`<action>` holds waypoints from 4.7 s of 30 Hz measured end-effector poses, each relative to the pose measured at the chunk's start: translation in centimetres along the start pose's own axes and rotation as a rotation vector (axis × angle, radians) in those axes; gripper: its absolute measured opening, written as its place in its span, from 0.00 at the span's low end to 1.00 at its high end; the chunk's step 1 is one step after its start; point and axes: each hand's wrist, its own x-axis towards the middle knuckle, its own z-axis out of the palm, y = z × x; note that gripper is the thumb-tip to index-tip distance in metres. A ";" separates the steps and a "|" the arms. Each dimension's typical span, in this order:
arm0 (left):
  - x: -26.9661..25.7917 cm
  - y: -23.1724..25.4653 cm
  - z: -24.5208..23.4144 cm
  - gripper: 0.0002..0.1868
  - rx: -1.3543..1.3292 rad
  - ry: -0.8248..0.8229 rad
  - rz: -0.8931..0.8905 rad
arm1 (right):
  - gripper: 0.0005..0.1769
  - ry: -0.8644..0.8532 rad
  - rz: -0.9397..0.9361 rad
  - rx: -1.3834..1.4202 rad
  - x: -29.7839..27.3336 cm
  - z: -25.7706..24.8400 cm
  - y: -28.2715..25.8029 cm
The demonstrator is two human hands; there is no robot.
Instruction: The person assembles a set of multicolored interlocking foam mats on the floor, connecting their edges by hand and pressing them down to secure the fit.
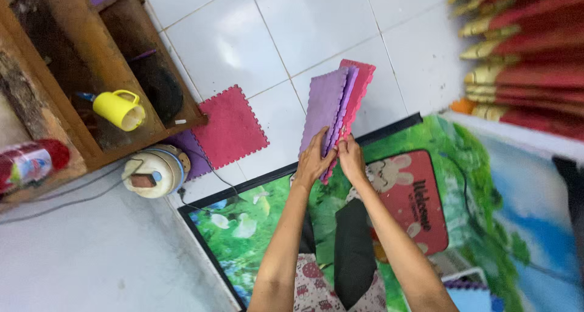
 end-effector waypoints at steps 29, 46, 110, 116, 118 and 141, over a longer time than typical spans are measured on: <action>-11.8 -12.6 -10.1 0.36 0.017 0.567 -0.220 | 0.17 -0.414 -0.101 -0.159 -3.4 4.5 -10.2; -16.5 -20.8 -17.1 0.37 0.154 0.677 -0.216 | 0.18 -0.552 -0.141 -0.126 -10.0 15.5 -16.0; 0.4 -39.8 -14.3 0.13 0.222 1.223 -0.030 | 0.14 -0.329 -0.300 -0.076 32.0 35.6 19.9; 14.7 -41.9 -5.1 0.14 -0.254 0.851 0.225 | 0.14 -0.446 -0.017 0.002 31.2 35.3 20.8; 17.0 -43.2 -0.5 0.14 -0.174 0.760 0.267 | 0.13 -0.451 -0.007 0.025 30.8 34.3 21.2; 22.7 -58.2 7.5 0.25 0.112 0.922 -0.193 | 0.12 -0.147 -0.002 0.054 35.5 28.6 31.6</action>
